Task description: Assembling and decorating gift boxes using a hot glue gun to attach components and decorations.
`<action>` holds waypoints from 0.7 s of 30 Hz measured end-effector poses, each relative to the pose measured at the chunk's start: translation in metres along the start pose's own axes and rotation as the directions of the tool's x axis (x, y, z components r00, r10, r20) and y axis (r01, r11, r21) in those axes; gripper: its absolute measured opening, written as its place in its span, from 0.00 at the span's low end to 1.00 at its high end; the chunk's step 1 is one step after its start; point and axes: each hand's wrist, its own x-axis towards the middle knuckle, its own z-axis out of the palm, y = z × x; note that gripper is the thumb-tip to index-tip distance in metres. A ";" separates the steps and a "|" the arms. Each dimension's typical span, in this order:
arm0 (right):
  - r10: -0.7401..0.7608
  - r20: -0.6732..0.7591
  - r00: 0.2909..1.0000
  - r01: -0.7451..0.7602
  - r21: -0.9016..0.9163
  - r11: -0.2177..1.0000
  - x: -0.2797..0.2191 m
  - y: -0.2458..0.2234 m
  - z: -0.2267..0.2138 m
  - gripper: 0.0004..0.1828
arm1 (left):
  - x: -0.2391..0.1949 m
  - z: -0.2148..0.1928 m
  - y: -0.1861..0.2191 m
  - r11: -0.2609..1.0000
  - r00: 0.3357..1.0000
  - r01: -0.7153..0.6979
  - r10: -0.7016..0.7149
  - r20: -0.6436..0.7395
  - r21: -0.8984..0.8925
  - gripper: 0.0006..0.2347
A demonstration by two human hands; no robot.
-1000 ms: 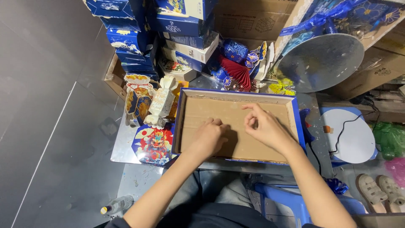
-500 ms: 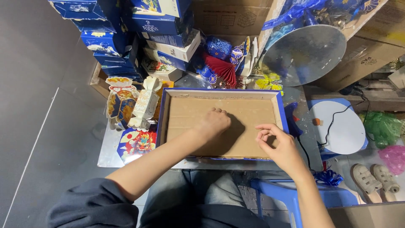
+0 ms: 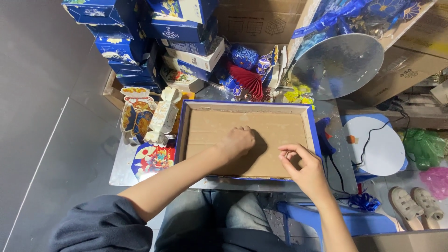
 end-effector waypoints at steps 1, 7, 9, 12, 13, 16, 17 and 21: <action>-0.003 -0.011 1.000 0.003 -0.005 1.000 -0.001 -0.001 0.000 0.12 | -0.002 0.001 -0.002 1.000 1.000 -0.017 0.017 0.002 -0.002 0.13; -0.003 -0.038 0.999 0.003 0.010 1.000 -0.005 -0.001 -0.005 0.11 | -0.003 0.005 -0.018 0.986 0.999 -0.043 0.048 0.026 -0.162 0.15; -0.001 -0.039 0.999 0.001 0.010 1.000 -0.007 -0.001 -0.004 0.11 | -0.001 0.011 -0.018 0.985 0.998 -0.039 0.045 0.035 -0.166 0.13; 0.001 -0.039 0.999 -0.001 0.019 1.000 -0.008 -0.002 0.000 0.10 | 0.004 0.022 -0.009 0.994 1.000 -0.009 0.009 -0.001 -0.113 0.11; 0.005 -0.040 0.999 -0.004 0.023 1.000 -0.008 -0.003 0.001 0.10 | 0.006 0.025 -0.003 0.998 0.999 0.013 -0.016 -0.048 -0.061 0.09; 0.009 -0.037 0.999 -0.008 0.032 0.999 -0.007 -0.003 0.003 0.10 | 0.008 0.011 0.003 0.997 0.998 0.023 -0.027 -0.052 -0.068 0.05; 0.010 -0.036 0.999 -0.008 0.031 0.999 -0.008 -0.003 0.004 0.10 | 0.007 0.007 0.005 0.997 0.998 0.023 -0.027 -0.053 -0.069 0.05; 0.025 -0.035 0.999 -0.023 0.062 0.998 -0.010 -0.002 0.003 0.10 | 0.008 0.004 0.007 0.999 0.999 0.013 -0.015 -0.051 -0.033 0.04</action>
